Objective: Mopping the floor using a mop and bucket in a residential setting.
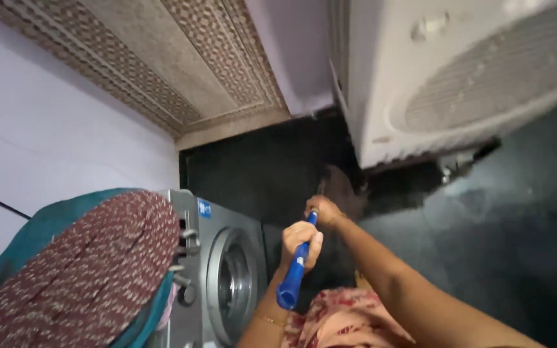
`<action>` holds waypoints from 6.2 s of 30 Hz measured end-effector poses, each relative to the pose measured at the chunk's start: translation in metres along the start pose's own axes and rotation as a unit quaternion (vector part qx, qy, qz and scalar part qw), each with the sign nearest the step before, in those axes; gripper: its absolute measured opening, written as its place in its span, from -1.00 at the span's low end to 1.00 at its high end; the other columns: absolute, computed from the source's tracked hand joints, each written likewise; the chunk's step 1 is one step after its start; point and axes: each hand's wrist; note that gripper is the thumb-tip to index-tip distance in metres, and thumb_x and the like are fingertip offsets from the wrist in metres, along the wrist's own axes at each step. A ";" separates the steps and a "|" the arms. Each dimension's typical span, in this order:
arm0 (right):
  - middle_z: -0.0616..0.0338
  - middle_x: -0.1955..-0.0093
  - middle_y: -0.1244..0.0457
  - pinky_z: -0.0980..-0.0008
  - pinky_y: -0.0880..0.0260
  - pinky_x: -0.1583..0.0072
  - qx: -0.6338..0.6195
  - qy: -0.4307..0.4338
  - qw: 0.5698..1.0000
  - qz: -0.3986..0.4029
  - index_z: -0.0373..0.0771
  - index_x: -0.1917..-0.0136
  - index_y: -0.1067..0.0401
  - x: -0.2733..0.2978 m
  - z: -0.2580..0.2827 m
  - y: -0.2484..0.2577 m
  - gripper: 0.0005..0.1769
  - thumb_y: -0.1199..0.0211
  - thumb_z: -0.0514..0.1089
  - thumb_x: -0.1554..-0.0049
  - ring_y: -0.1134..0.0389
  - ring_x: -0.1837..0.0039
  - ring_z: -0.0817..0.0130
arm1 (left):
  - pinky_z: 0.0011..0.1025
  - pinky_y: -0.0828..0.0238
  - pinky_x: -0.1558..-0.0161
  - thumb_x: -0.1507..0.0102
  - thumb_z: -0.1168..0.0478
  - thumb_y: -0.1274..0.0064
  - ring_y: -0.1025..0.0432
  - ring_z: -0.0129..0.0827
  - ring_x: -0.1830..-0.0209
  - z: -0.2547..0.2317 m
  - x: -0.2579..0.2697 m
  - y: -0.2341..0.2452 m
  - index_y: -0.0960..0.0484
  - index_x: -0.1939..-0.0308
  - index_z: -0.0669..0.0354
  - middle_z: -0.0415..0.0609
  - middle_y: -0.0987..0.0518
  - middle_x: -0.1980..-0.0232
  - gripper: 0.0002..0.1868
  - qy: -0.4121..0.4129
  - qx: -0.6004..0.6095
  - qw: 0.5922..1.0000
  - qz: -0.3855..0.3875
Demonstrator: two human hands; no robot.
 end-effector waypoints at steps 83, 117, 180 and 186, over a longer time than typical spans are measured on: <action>-0.05 0.31 -0.37 -0.04 -0.40 0.08 0.059 -0.197 0.968 0.147 -0.14 0.35 -0.50 0.315 0.087 0.070 -0.77 -0.38 0.03 0.15 -0.42 0.14 -0.13 | -0.38 -0.32 0.28 -0.42 0.20 0.12 -0.23 -0.45 0.56 -0.189 0.162 -0.106 -0.28 0.60 0.19 -0.19 -0.28 0.60 -0.54 0.260 0.255 0.919 -0.148; -0.03 0.14 -0.39 0.07 -0.41 -0.05 -0.089 0.082 0.914 0.386 -0.18 0.21 -0.53 0.719 0.415 -0.099 -0.71 -0.38 0.07 0.02 -0.42 -0.01 -0.05 | -0.33 -0.42 0.33 -0.24 0.35 0.10 -0.36 -0.34 0.58 -0.666 0.528 -0.241 -0.39 0.58 0.35 -0.02 -0.42 0.57 -0.73 0.248 -0.175 0.875 -0.378; 0.05 0.49 -0.11 0.22 -0.15 0.25 -0.148 0.187 0.562 0.792 -0.26 0.35 -0.37 1.344 0.468 0.213 -0.68 -0.31 0.01 -0.01 -0.12 0.39 0.37 | -0.49 -0.18 0.46 -0.35 0.24 -0.03 -0.27 -0.58 0.56 -1.140 0.647 -0.808 -0.49 0.56 0.33 -0.20 -0.43 0.59 -0.62 0.415 -0.190 0.444 -0.771; 0.01 0.36 -0.27 0.16 -0.26 0.17 -0.170 0.327 0.390 0.844 -0.26 0.32 -0.40 1.498 0.491 0.247 -0.68 -0.33 0.03 -0.02 -0.32 0.28 0.17 | -0.47 -0.12 0.53 -0.31 0.21 -0.06 -0.23 -0.58 0.60 -1.210 0.652 -0.901 -0.50 0.58 0.32 -0.20 -0.38 0.63 -0.62 0.427 -0.272 0.271 -0.818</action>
Point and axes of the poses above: each hand's wrist, its own x-axis away from the middle knuckle, its own y-axis out of the back of the hand, z = x × y
